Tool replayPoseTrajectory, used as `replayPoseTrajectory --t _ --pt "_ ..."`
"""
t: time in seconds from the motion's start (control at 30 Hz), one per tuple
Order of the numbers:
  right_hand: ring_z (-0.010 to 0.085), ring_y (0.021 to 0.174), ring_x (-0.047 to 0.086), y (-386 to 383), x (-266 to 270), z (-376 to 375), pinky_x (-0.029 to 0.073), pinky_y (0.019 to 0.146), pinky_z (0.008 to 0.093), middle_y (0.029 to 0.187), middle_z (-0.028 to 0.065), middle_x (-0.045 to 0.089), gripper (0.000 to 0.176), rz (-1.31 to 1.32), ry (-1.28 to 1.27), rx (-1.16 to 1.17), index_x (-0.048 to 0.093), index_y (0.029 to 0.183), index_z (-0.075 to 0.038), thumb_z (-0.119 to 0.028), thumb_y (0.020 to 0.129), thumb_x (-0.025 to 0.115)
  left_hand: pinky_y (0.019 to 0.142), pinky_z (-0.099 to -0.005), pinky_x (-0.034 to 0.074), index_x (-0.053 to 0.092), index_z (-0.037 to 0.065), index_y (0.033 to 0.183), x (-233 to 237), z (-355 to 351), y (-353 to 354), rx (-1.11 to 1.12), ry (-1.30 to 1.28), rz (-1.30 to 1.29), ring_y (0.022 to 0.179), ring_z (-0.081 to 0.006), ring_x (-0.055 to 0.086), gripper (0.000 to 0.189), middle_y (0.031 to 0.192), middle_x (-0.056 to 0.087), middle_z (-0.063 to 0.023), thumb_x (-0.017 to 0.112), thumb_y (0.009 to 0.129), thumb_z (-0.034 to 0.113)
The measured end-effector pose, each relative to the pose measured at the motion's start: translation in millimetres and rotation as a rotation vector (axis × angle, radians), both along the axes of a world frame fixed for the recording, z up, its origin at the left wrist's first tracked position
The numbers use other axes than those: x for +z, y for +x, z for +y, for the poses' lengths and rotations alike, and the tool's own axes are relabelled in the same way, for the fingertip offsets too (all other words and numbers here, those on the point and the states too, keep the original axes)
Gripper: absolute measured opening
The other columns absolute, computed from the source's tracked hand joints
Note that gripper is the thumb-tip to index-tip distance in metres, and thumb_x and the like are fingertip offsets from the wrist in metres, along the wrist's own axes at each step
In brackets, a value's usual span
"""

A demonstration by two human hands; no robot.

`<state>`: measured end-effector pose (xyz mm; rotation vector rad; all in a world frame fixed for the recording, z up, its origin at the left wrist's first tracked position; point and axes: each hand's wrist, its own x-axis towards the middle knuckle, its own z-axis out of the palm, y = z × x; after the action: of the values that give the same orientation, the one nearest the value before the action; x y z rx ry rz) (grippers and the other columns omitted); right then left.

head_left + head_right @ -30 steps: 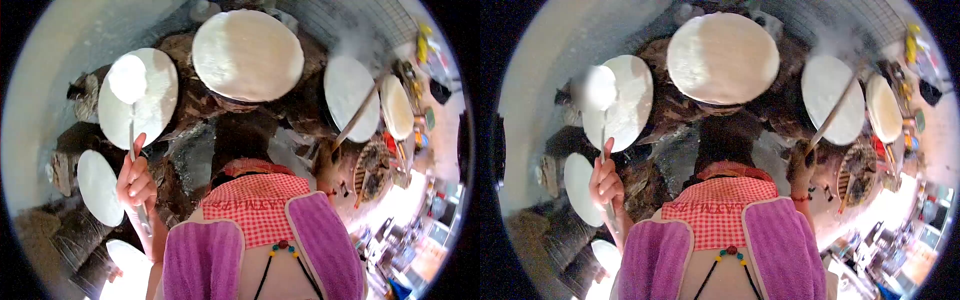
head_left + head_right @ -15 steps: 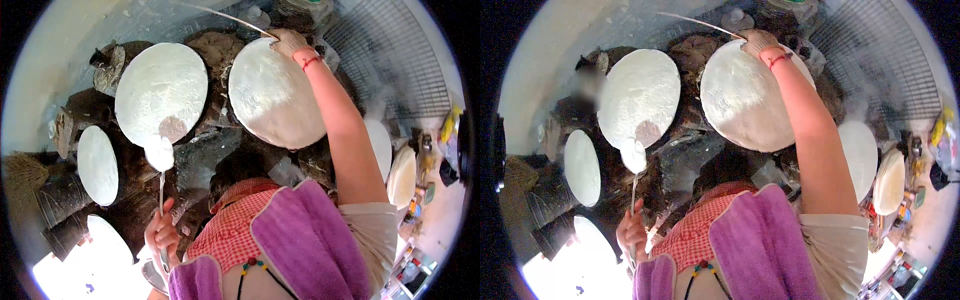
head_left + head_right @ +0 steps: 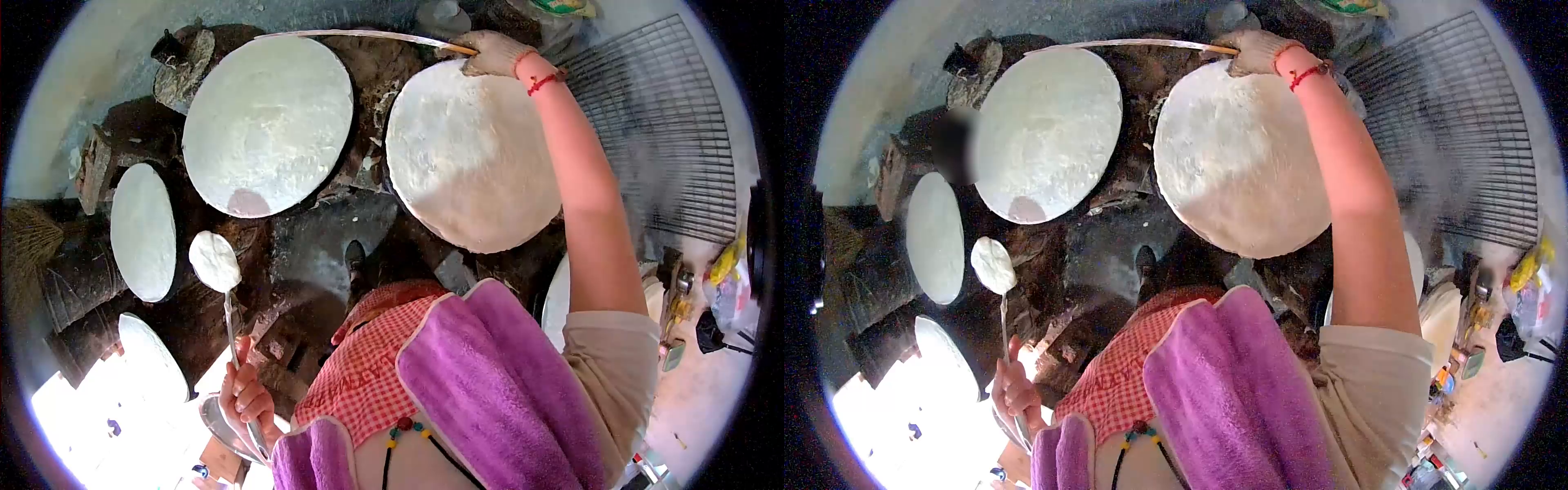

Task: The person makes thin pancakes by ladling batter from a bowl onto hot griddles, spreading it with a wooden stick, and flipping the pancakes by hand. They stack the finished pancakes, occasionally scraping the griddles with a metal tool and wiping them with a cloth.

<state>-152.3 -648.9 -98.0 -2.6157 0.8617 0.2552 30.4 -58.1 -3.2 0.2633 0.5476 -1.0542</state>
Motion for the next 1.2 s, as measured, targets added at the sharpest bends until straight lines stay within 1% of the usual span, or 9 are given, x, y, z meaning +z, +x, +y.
replayPoseTrajectory --t 0.17,0.37,0.63,0.77,0.83,0.9,0.97,1.03,1.2 --pt "0.0294 0.104 0.06 -1 -17 3 0.049 0.09 0.0386 0.118 0.0125 0.061 0.06 0.027 -0.043 -0.004 0.055 0.128 -0.019 -0.021 0.07 0.071 0.034 -0.021 0.032 0.01 -0.006 0.143 2 -9 -1 -0.013 0.014 0.021 0.043 -0.0032 0.03 0.049 0.07 0.031 -0.0012 0.027 0.102 0.014" --pt "0.0276 0.09 0.063 -16 60 41 0.049 0.084 0.0357 0.104 0.012 0.066 0.049 -0.066 -0.031 -0.001 0.062 0.118 -0.014 -0.019 0.07 0.069 0.035 -0.0217 0.034 0.013 -0.006 0.143 2 -12 2 -0.09 -0.048 0.084 0.043 -0.0036 0.032 0.049 0.07 0.035 -0.0026 0.029 0.102 0.015" --pt "0.0276 0.092 0.062 -12 34 44 0.05 0.083 0.0356 0.104 0.0148 0.066 0.048 -0.144 -0.173 0.045 0.063 0.118 -0.016 -0.016 0.07 0.065 0.035 -0.0209 0.034 0.015 -0.004 0.143 -5 -12 11 -0.232 -0.069 0.053 0.044 -0.0044 0.033 0.048 0.069 0.035 -0.0015 0.029 0.102 0.016" --pt "0.0146 0.079 0.062 -48 91 73 0.05 0.074 0.0267 0.093 0.008 0.067 0.046 -0.155 0.034 -0.262 0.06 0.12 -0.008 -0.014 0.075 0.067 0.035 -0.0189 0.031 0.009 -0.002 0.145 -8 -8 22 -0.392 -0.063 -0.06 0.045 -0.0037 0.031 0.048 0.07 0.034 -0.0012 0.022 0.103 0.016" --pt "0.0188 0.072 0.063 -68 150 117 0.048 0.059 0.0341 0.08 0.0101 0.067 0.043 -0.091 -0.201 -0.373 0.066 0.109 -0.01 -0.018 0.068 0.078 0.034 -0.019 0.03 0.011 -0.002 0.145 -10 -12 30 -0.449 -0.053 -0.073 0.044 -0.0031 0.029 0.048 0.069 0.034 -0.0002 0.022 0.103 0.015" --pt "0.0178 0.074 0.063 -115 163 143 0.049 0.066 0.0333 0.084 0.01 0.068 0.049 -0.282 -0.322 -0.435 0.064 0.112 -0.004 -0.014 0.067 0.078 0.033 -0.0195 0.028 0.02 -0.003 0.144 -18 -21 38 -0.565 -0.039 -0.081 0.042 -0.0035 0.027 0.047 0.066 0.032 0.0009 0.031 0.102 0.016" --pt "0.0128 0.084 0.061 -165 182 172 0.049 0.075 0.0257 0.095 0.0053 0.066 0.049 -0.222 -0.265 -0.703 0.057 0.124 -0.005 -0.014 0.077 0.07 0.032 -0.0203 0.026 0.025 -0.001 0.143 -29 -35 47 -0.715 -0.058 -0.086 0.042 -0.0035 0.026 0.045 0.064 0.03 0.0027 0.033 0.101 0.014" --pt "0.0217 0.092 0.063 -219 197 212 0.049 0.085 0.033 0.108 0.0074 0.066 0.057 -0.444 -0.121 -0.828 0.054 0.128 -0.006 -0.016 0.074 0.07 0.032 -0.0207 0.025 0.028 -0.001 0.142 -38 -52 52 -0.871 -0.038 -0.124 0.042 -0.0034 0.026 0.044 0.064 0.03 0.0029 0.035 0.101 0.014" --pt "0.0133 0.094 0.058 -371 217 294 0.046 0.079 0.0269 0.109 0.0038 0.064 0.063 -0.692 -0.213 -1.278 0.05 0.133 -0.008 -0.017 0.076 0.074 0.031 -0.019 0.027 0.029 -0.002 0.141 -20 -94 22 -1.235 0.028 -0.475 0.04 -0.002 0.028 0.048 0.062 0.033 0.0033 0.043 0.099 0.015"
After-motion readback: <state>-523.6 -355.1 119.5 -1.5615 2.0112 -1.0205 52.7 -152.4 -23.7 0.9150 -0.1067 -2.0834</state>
